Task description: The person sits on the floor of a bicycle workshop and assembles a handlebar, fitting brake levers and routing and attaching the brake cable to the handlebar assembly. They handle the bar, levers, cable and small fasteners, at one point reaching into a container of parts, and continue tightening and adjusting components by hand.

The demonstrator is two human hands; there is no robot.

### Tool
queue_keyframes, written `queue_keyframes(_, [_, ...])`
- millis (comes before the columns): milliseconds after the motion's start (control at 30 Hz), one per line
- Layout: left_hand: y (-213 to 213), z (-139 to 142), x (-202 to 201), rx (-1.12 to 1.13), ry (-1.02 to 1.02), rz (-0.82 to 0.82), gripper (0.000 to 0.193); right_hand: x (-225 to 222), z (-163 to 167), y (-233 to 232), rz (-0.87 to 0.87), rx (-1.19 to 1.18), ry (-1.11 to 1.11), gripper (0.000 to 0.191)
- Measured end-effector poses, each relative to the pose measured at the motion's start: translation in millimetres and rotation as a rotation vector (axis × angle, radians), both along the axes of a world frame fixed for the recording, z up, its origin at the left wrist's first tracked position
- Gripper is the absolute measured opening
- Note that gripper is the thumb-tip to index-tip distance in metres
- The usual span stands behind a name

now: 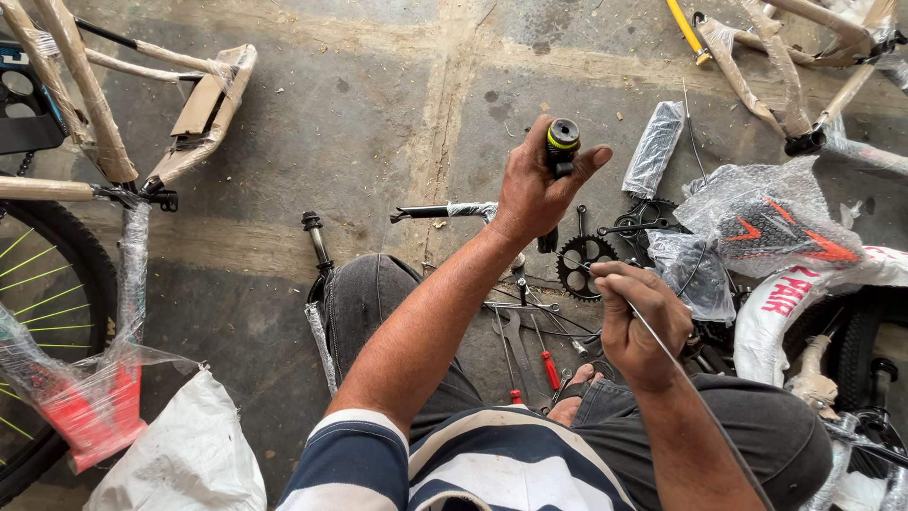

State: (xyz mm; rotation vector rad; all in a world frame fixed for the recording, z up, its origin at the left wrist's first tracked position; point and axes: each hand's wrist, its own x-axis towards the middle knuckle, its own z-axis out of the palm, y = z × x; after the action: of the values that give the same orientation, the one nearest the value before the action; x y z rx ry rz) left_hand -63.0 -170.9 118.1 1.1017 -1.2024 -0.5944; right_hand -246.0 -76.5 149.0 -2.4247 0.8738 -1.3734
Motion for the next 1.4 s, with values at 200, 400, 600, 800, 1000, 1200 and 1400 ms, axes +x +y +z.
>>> queue_keyframes(200, [-3.2, 0.6, 1.1, -0.005, 0.032, -0.022, 0.043, 5.1, 5.1, -6.3, -0.002, 0.042, -0.011, 0.020])
queue_keyframes(400, [-4.4, 3.5, 1.2, 0.002, 0.027, -0.021, 0.042, 5.9, 8.4, -8.7, -0.013, 0.002, 0.011, 0.020])
queue_keyframes(600, [-5.5, 5.1, 2.4, -0.007, 0.034, -0.038, 0.042, 5.2, 7.1, -8.4, -0.003, 0.039, -0.026, 0.019])
queue_keyframes(800, [-6.4, 7.1, 4.2, 0.012, 0.032, -0.033, 0.044, 5.8, 6.7, -8.2, -0.028, 0.049, -0.035, 0.017])
queue_keyframes(1000, [-5.8, 8.8, 5.3, 0.014, 0.017, -0.022, 0.043, 9.2, 3.7, -5.8, -0.024, 0.022, -0.012, 0.018])
queue_keyframes(1200, [-5.7, 8.9, 5.3, 0.013, 0.032, -0.023, 0.044, 14.0, 3.6, -8.1, -0.048, 0.073, -0.009, 0.016])
queue_keyframes(1400, [-6.3, 9.6, 8.5, 0.021, -0.015, 0.008, 0.044, 24.1, 7.2, -18.0, -0.109, 0.039, 0.031, 0.015])
